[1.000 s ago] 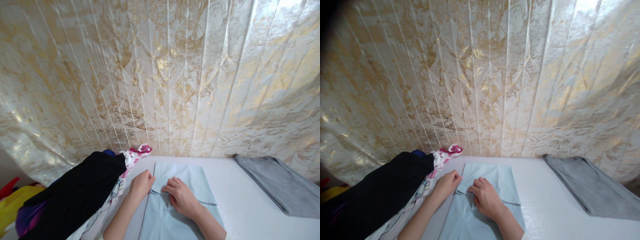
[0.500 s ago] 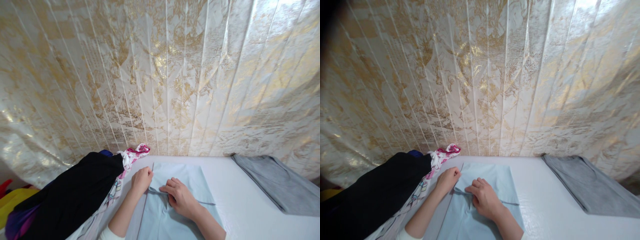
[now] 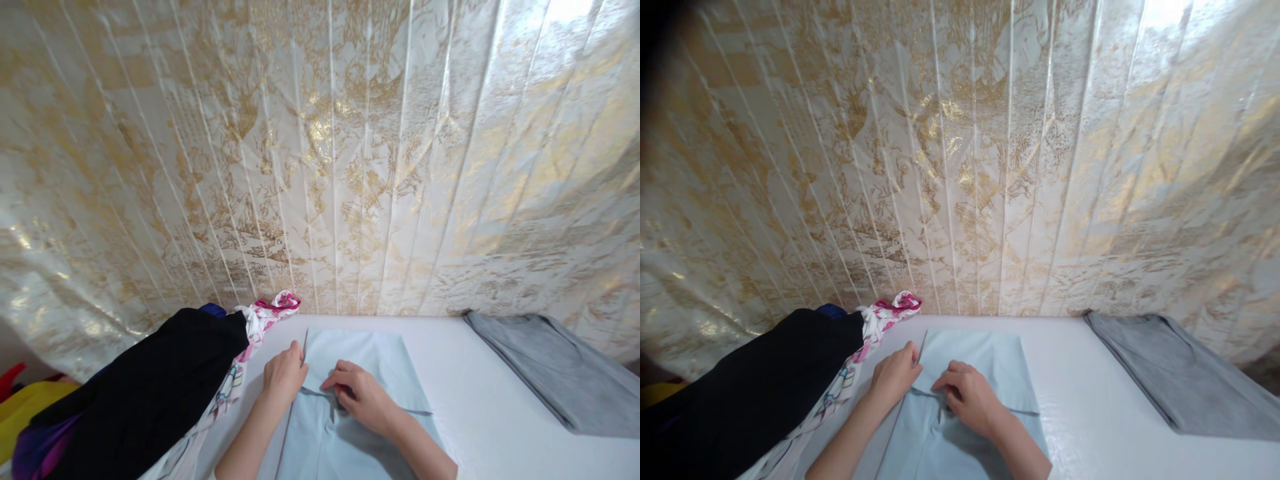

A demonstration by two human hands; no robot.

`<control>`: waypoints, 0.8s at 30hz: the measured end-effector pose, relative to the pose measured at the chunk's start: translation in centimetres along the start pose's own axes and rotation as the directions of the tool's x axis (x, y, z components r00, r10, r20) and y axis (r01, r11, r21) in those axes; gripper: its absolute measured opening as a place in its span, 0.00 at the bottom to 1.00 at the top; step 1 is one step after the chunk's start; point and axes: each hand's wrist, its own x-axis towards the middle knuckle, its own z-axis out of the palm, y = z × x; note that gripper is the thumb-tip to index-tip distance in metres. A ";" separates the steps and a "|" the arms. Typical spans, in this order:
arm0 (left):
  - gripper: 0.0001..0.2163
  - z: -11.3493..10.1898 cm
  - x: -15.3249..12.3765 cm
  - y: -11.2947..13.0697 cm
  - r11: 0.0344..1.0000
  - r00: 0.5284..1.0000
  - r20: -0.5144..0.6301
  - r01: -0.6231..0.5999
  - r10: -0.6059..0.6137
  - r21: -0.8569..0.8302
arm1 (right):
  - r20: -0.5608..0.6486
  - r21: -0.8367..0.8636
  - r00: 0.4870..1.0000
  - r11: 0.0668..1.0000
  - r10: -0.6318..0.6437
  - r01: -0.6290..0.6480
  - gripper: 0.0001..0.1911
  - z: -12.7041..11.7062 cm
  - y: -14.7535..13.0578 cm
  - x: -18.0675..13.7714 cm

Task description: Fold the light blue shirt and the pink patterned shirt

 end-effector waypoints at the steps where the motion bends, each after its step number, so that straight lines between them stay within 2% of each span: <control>1: 0.10 0.0 -0.4 0.1 1.000 1.000 -0.014 -0.008 0.008 0.005 | 0.008 0.002 1.000 1.000 0.002 -0.002 0.23 -0.4 0.2 0.5; 4: 0.16 0.3 -2.1 0.8 0.997 0.995 -0.075 -0.068 0.069 0.021 | 0.012 -0.110 0.999 0.993 -0.031 0.032 0.26 -1.6 1.3 3.0; 6: 0.20 0.9 -3.5 1.3 0.986 0.980 -0.113 -0.161 0.164 0.038 | 0.022 -0.188 0.999 0.981 -0.049 0.052 0.27 -1.8 2.3 4.9; 8: 0.20 1.5 -4.9 1.6 0.967 0.961 -0.109 -0.250 0.255 0.053 | 0.054 -0.223 0.997 0.973 -0.054 0.065 0.27 -1.3 3.1 6.6; 10: 0.18 2.1 -6.1 1.7 0.957 0.954 -0.078 -0.286 0.290 0.056 | 0.081 -0.263 0.995 0.962 -0.053 0.072 0.25 -0.4 3.5 7.6; 14: 0.17 2.3 -7.3 1.5 0.957 0.955 -0.051 -0.290 0.291 0.024 | 0.076 -0.345 0.997 0.937 -0.030 0.055 0.23 1.0 3.4 7.9; 19: 0.17 2.4 -7.2 1.0 0.956 0.953 -0.080 -0.294 0.294 0.005 | 0.114 -0.414 0.993 0.908 -0.016 0.062 0.20 1.0 2.7 8.0; 24: 0.29 3.8 -6.9 -0.4 0.937 0.936 -0.032 -0.350 0.350 0.028 | 0.099 -0.442 0.995 0.895 -0.006 0.050 0.21 2.2 2.1 8.0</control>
